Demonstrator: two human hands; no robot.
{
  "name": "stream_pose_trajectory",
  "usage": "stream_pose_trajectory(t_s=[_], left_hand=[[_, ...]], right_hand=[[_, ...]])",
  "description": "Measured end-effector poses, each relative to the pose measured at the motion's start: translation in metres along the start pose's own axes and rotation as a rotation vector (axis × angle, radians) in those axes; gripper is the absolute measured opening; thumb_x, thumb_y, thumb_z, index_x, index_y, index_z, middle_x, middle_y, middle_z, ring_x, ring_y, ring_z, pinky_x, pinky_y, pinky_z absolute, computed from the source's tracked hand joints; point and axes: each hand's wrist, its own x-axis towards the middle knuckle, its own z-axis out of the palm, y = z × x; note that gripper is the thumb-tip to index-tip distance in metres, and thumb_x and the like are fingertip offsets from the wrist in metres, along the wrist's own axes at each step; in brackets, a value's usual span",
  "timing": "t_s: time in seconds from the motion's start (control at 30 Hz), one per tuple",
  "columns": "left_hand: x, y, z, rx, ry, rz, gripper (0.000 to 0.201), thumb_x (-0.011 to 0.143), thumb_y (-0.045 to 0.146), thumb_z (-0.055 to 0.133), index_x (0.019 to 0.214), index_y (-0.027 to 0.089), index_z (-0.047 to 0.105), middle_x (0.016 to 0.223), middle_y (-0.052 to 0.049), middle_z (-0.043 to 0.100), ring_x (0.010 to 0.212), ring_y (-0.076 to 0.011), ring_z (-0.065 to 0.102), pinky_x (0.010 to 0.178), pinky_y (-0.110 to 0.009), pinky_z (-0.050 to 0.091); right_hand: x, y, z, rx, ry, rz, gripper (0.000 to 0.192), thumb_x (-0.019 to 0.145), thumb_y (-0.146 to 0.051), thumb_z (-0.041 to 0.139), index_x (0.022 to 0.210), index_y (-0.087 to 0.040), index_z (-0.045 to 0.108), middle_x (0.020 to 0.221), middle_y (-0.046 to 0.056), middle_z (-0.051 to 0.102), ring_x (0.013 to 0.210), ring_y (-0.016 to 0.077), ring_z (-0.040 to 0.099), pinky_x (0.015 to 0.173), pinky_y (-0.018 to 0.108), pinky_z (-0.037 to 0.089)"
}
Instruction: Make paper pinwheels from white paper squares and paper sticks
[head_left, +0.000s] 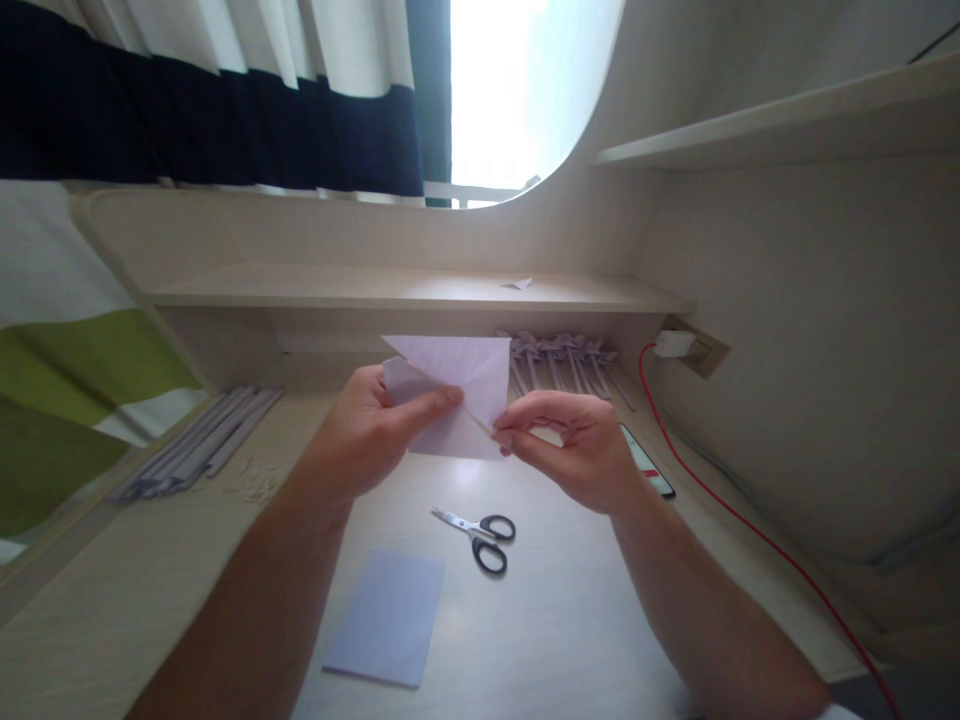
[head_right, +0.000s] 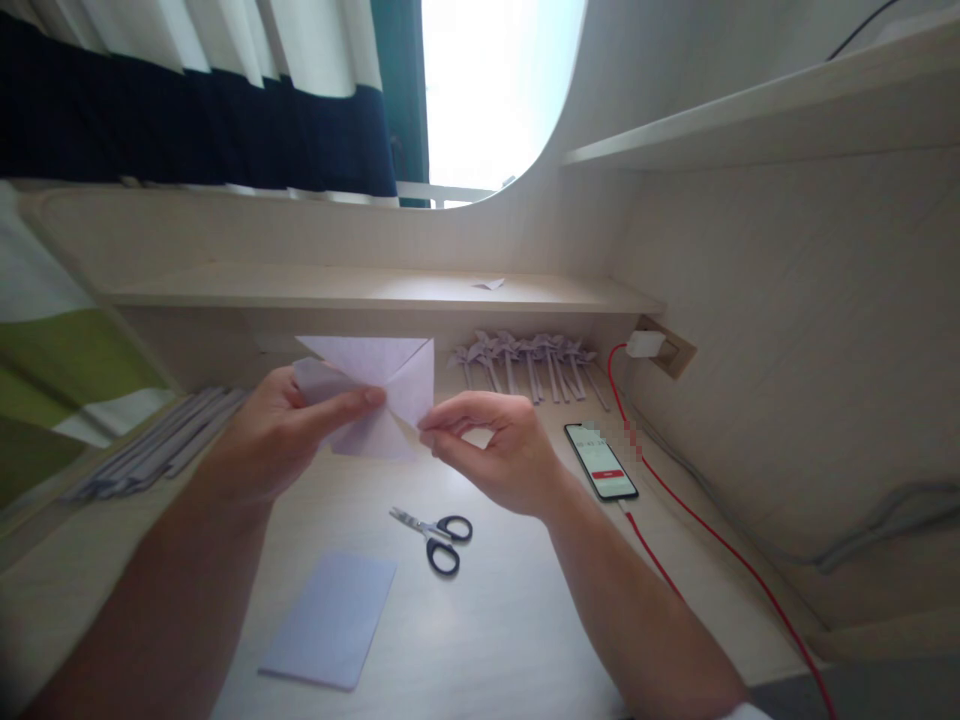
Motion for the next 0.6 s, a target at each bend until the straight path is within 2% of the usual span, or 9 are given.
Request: stream_pose_trajectory(t_s=[0.3,0.6], left_hand=[[0.0002,-0.0006,0.0022,0.064,0.013,0.036,0.018,0.073,0.037,0.085,0.072,0.020,0.081,0.069,-0.004,0.075,0.056,-0.0162,0.063,0.052,-0.024,0.049],[0.0011,-0.0058,-0.0009,0.062,0.051,0.026,0.016,0.074,0.030,0.084,0.069,0.017,0.075,0.063,0.002,0.069,0.053,-0.0096,0.057,0.050,-0.018,0.045]], right_hand=[[-0.0017,0.0042,0.0020,0.123,0.015,0.037,0.006,0.085,-0.016,0.079,0.089,-0.019,0.075,0.080,0.002,0.076,0.071,0.0137,0.072,0.069,0.027,0.060],[-0.0020,0.0019,0.0062,0.113,-0.033,0.050,0.005,0.087,-0.012,0.072,0.090,-0.016,0.069,0.081,0.001,0.071,0.075,0.0127,0.069,0.072,0.026,0.058]])
